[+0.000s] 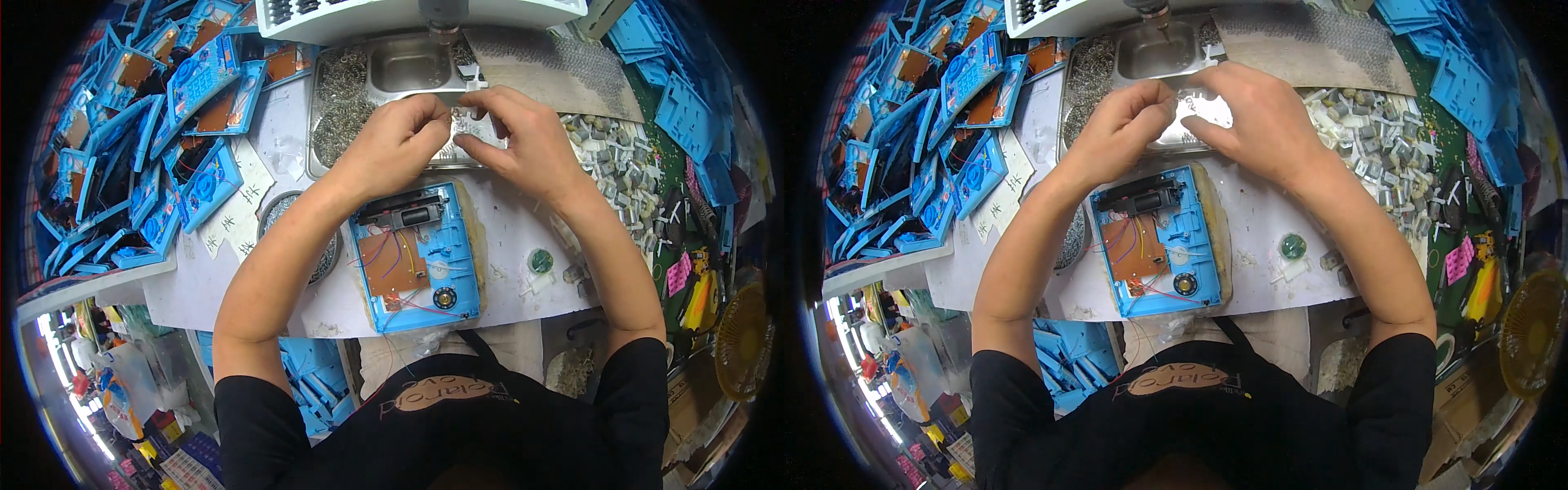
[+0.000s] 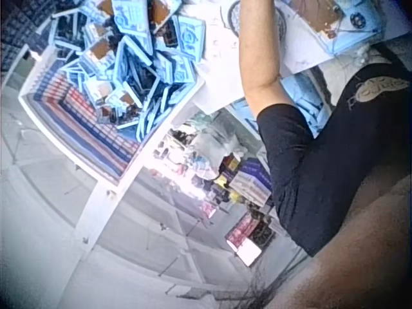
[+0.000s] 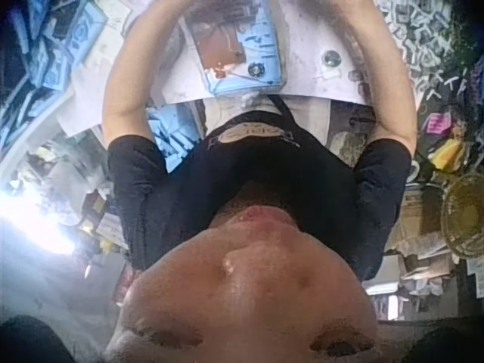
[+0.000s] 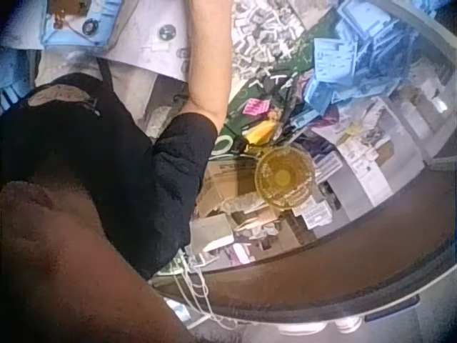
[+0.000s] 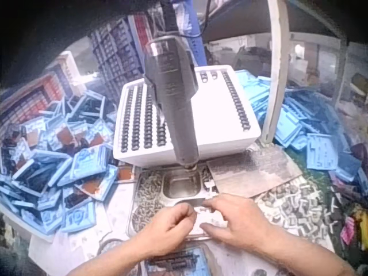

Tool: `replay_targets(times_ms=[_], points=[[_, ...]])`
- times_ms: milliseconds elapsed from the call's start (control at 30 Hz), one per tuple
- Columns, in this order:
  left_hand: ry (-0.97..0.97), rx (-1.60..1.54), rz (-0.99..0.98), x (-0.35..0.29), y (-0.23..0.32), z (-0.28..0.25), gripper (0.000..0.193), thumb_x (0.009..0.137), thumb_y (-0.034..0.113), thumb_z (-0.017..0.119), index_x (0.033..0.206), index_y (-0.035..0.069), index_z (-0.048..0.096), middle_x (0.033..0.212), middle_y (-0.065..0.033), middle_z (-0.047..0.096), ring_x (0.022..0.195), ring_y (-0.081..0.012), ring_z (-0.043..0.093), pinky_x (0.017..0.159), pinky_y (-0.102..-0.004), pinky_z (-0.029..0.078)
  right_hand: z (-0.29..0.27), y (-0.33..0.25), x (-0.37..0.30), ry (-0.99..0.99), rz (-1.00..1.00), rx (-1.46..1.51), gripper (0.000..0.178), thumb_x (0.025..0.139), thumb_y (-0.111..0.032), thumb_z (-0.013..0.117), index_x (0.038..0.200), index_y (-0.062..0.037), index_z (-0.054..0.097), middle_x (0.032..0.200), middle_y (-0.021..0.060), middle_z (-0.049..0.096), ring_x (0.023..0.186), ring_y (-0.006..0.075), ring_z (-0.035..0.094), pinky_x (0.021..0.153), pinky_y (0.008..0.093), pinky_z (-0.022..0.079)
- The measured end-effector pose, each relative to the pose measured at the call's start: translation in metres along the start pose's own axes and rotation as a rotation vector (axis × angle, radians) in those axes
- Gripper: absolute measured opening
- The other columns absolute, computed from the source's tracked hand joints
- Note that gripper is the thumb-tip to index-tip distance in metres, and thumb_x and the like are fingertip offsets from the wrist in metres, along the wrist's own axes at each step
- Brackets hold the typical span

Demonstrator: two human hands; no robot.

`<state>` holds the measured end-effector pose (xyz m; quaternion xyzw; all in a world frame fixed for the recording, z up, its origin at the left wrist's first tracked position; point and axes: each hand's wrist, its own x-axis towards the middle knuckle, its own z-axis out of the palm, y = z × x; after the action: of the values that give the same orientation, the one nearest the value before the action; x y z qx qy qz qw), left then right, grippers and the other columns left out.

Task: The recorder is assembling an electronic device, involving soldering, inserting components, and using a power screwdriver to secure the casing.

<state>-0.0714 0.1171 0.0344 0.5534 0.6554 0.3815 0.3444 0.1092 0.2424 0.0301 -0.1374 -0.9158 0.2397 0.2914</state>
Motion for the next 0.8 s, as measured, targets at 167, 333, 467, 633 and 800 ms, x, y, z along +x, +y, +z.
replay_targets(times_ms=[167,333,467,633,800], points=[[0.107,0.190,0.218,0.006,-0.007,-0.001,0.031,0.102,0.023,0.052,0.099,-0.006,0.062,0.079,-0.0180,0.062,0.071,-0.0292,0.058,0.069,-0.0392,0.047,0.009,0.002,0.009,-0.053,-0.020,-0.036,0.028,0.087,-0.027,0.072,0.106,-0.0062,0.073,0.093,0.0109,0.069,0.086,0.0335,0.068,0.074,0.0444,0.055],[0.236,0.297,0.157,0.009,-0.006,0.000,0.038,0.103,0.027,0.053,0.087,-0.006,0.064,0.069,-0.0225,0.059,0.061,-0.0351,0.056,0.063,-0.0423,0.047,0.013,0.002,0.012,-0.045,-0.033,-0.130,0.022,0.086,-0.024,0.072,0.102,-0.0082,0.072,0.092,0.0090,0.068,0.085,0.0319,0.068,0.071,0.0445,0.055],[0.207,0.337,0.008,0.013,-0.002,-0.008,0.041,0.102,0.029,0.058,0.081,-0.006,0.065,0.060,-0.0195,0.056,0.054,-0.0270,0.056,0.058,-0.0416,0.047,0.019,-0.001,0.010,0.016,-0.163,-0.232,0.019,0.083,-0.021,0.074,0.097,-0.0083,0.071,0.090,0.0086,0.066,0.082,0.0311,0.068,0.069,0.0440,0.055],[0.251,0.099,-0.034,0.008,0.001,-0.006,0.036,0.100,0.031,0.063,0.097,-0.004,0.067,0.075,-0.0117,0.066,0.062,-0.0127,0.060,0.057,-0.0329,0.049,0.012,-0.004,0.011,-0.020,-0.049,-0.052,0.021,0.083,-0.021,0.074,0.096,-0.0057,0.073,0.088,0.0109,0.068,0.080,0.0301,0.069,0.068,0.0409,0.055],[0.172,-0.068,0.095,-0.005,-0.006,-0.002,0.039,0.091,0.016,0.077,0.121,-0.003,0.060,0.105,-0.0075,0.069,0.080,-0.0088,0.065,0.064,-0.0248,0.053,0.002,-0.007,0.015,-0.143,0.207,0.215,0.025,0.082,-0.022,0.073,0.097,-0.0019,0.076,0.084,0.0144,0.070,0.074,0.0286,0.069,0.068,0.0371,0.054]])
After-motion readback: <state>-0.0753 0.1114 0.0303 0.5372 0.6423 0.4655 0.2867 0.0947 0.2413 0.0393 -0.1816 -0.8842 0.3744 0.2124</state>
